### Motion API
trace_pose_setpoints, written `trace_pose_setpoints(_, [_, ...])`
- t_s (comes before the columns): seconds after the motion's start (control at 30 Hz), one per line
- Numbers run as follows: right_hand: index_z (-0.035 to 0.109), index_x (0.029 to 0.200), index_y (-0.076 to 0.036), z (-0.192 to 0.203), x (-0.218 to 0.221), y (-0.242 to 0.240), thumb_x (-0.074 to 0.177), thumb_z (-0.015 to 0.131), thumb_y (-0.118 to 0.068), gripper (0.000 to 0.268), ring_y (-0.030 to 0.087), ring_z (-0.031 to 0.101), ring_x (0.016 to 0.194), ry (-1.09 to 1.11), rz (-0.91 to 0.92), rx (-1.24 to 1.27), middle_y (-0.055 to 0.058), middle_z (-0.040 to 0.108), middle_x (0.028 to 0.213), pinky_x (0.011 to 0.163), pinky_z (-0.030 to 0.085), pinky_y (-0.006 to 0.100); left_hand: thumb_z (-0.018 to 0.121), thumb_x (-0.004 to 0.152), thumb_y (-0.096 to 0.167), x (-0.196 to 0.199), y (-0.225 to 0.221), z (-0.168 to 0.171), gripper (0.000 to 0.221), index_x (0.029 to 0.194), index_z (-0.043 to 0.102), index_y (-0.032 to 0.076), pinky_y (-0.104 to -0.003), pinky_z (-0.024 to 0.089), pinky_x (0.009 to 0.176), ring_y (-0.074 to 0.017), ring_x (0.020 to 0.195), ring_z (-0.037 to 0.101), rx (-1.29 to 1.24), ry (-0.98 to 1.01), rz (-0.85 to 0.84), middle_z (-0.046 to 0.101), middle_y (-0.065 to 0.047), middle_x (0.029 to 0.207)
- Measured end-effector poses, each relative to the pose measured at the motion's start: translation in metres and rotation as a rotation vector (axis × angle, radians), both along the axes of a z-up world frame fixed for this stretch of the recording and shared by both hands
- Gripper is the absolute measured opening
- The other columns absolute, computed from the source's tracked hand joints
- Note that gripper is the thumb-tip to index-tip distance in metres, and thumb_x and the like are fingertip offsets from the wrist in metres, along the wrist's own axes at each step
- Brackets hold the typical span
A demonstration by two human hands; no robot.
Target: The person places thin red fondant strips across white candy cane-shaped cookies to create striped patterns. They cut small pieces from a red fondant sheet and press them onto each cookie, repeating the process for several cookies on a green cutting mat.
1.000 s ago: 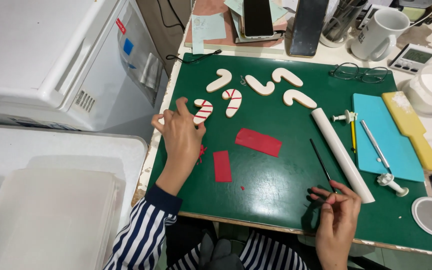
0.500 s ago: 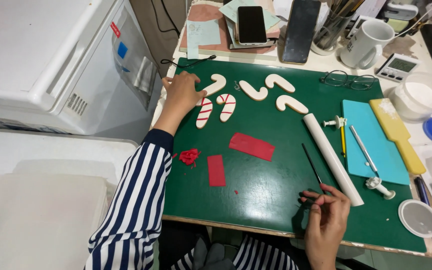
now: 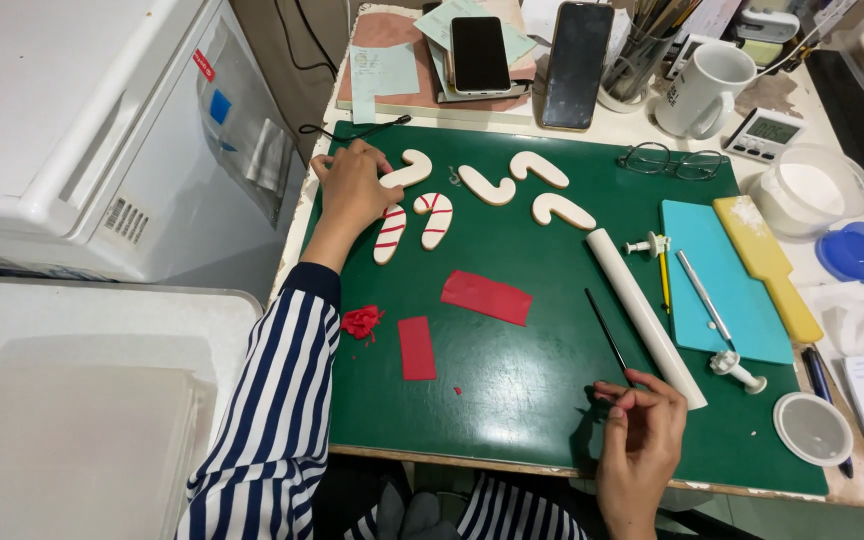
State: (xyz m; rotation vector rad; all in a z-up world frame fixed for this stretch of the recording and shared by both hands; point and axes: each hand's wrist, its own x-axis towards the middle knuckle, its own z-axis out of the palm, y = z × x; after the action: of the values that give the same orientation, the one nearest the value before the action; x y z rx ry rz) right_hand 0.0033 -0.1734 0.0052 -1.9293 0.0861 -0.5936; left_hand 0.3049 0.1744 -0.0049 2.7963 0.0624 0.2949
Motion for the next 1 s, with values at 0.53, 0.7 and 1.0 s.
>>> trace_pose_setpoints(0.53, [0.05,0.106,-0.001,-0.004,-0.002,-0.006,0.109,0.047,-0.006,0.007,0.033,0.069,0.104,0.018,0.048,0.101,0.023,0.047,0.13,0.101,0.057,0.047,0.079,0.074,0.03,-0.219,-0.108,0.091,0.03,0.097,0.067,0.016,-0.047,0.03,0.101,-0.0195,0.118,0.056,-0.079,-0.388,-0.166,0.063,0.002,0.119])
trace_pose_setpoints(0.7, [0.049,0.108,0.001,-0.01,-0.003,-0.006,0.112,0.047,-0.008,0.01,0.033,0.069,0.102,-0.03,0.005,0.067,0.024,0.045,0.129,0.099,0.057,0.047,0.078,0.074,0.028,-0.273,-0.147,0.041,0.031,0.094,0.063,0.01,-0.046,0.033,0.098,-0.0199,0.109,0.057,-0.18,-0.266,-0.288,0.062,-0.001,0.115])
trace_pose_setpoints(1.0, [0.049,0.107,0.002,-0.011,-0.006,-0.006,0.11,0.046,-0.001,0.006,0.034,0.068,0.103,-0.031,0.038,0.071,0.022,0.046,0.129,0.102,0.057,0.047,0.09,0.072,0.048,-0.301,-0.144,0.004,0.054,0.109,0.067,0.016,-0.05,0.028,0.1,-0.0224,0.122,0.054,-0.143,-0.236,-0.214,0.06,0.003,0.133])
